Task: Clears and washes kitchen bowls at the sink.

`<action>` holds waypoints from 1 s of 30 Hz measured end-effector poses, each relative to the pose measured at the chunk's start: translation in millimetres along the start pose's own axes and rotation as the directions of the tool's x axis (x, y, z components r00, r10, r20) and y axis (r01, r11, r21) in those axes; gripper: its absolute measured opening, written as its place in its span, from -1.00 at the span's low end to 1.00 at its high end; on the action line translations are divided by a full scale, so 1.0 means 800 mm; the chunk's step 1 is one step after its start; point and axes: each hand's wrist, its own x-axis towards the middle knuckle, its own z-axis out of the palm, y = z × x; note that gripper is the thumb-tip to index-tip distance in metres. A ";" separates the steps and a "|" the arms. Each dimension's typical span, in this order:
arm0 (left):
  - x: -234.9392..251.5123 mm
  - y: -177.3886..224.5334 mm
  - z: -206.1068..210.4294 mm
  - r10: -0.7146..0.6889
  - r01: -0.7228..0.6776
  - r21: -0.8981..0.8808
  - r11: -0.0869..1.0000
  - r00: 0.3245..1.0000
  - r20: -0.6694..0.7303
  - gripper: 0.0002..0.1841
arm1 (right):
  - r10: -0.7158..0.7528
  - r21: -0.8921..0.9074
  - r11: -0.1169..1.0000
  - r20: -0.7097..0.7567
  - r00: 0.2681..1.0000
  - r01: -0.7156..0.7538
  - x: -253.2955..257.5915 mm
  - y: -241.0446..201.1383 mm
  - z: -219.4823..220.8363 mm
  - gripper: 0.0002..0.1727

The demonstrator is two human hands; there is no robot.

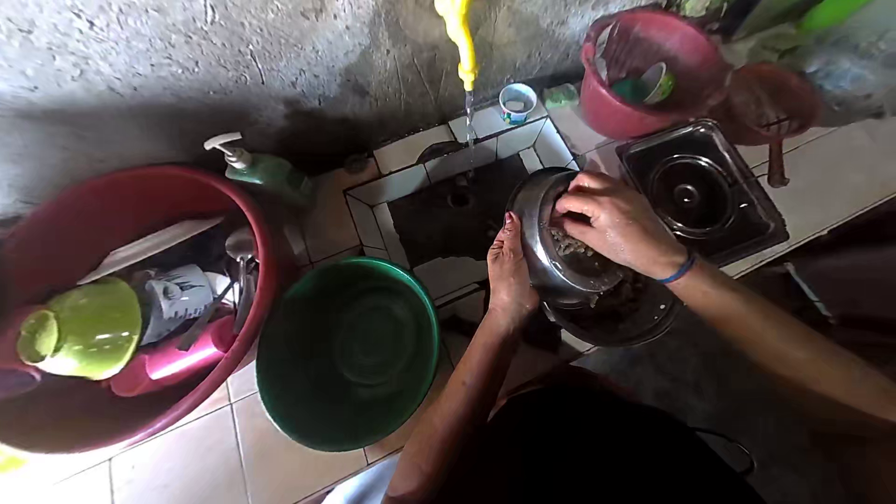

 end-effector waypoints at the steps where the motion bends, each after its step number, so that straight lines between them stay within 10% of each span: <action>1: 0.000 0.000 -0.002 0.001 -0.001 0.007 1.000 1.000 -0.007 -0.56 | -0.009 0.047 0.999 -0.033 0.999 0.010 -0.004 0.002 -0.004 -0.92; 7: 0.003 0.013 -0.028 -0.013 0.013 -0.003 1.000 0.997 -0.078 -0.54 | 0.246 0.261 0.948 -0.240 0.939 -0.182 -0.047 0.033 -0.065 -0.83; 13: 0.005 0.027 -0.057 0.080 -0.078 0.037 0.996 0.995 -0.059 -0.48 | 0.474 -0.245 0.880 0.373 0.798 -0.408 -0.098 0.069 0.017 -0.67; 18: 0.009 0.015 -0.055 0.134 -0.133 0.043 0.990 0.991 -0.025 -0.48 | 0.571 -0.429 0.813 0.720 0.394 -0.394 -0.110 0.058 0.085 -0.66; 30: 0.015 0.026 -0.063 0.175 -0.175 0.033 0.984 0.984 0.008 -0.49 | 0.458 -0.090 0.859 0.579 0.675 -0.505 -0.087 0.097 0.075 -0.72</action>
